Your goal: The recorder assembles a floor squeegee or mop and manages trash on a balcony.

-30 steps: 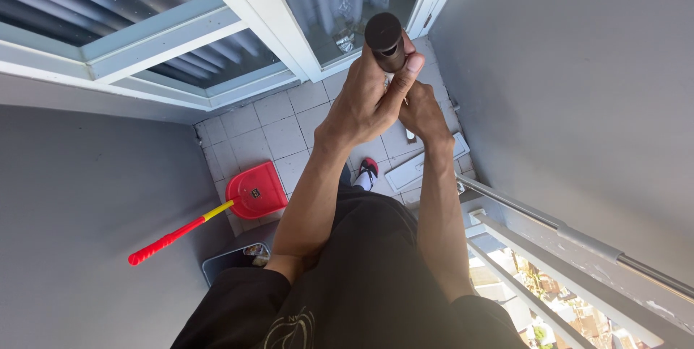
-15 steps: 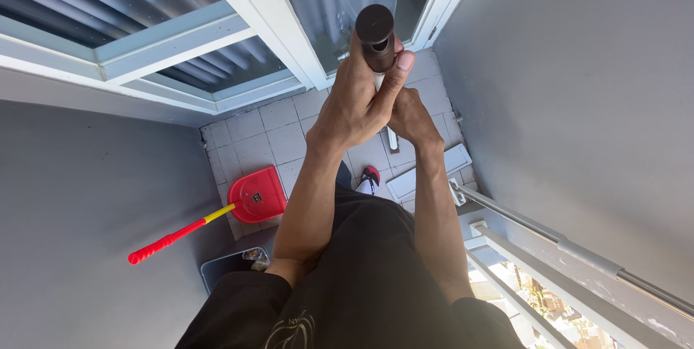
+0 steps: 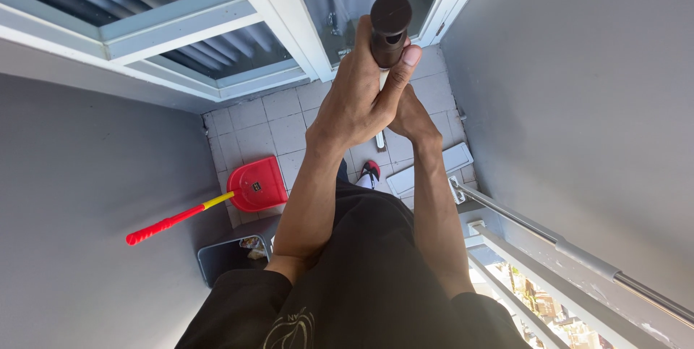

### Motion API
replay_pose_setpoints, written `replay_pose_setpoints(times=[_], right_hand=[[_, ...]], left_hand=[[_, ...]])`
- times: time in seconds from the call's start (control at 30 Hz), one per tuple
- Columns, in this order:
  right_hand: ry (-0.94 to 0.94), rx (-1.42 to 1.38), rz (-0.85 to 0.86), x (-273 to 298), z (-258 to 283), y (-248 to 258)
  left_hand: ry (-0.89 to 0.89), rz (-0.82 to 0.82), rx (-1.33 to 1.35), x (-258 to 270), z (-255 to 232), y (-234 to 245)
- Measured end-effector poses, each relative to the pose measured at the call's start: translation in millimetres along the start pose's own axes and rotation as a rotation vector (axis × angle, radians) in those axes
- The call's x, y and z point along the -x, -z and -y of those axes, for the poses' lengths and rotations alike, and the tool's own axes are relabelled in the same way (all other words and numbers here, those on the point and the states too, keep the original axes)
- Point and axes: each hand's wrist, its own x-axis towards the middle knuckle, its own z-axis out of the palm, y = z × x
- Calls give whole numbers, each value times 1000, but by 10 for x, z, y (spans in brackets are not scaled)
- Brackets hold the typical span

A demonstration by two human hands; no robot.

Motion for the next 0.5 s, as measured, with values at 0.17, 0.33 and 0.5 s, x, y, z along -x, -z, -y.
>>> replay_pose_setpoints(times=[0.17,0.33,0.5], right_hand=[[43,-72,12,19,98,-70],[-128,-168,88,72,119,-152],[-148,-217,86,76,169,-166]], left_hand=[[69,1,-31,41,-109,69],[-5,-37,-56,123,-91,80],[9,-21,-48,117,-141,129]])
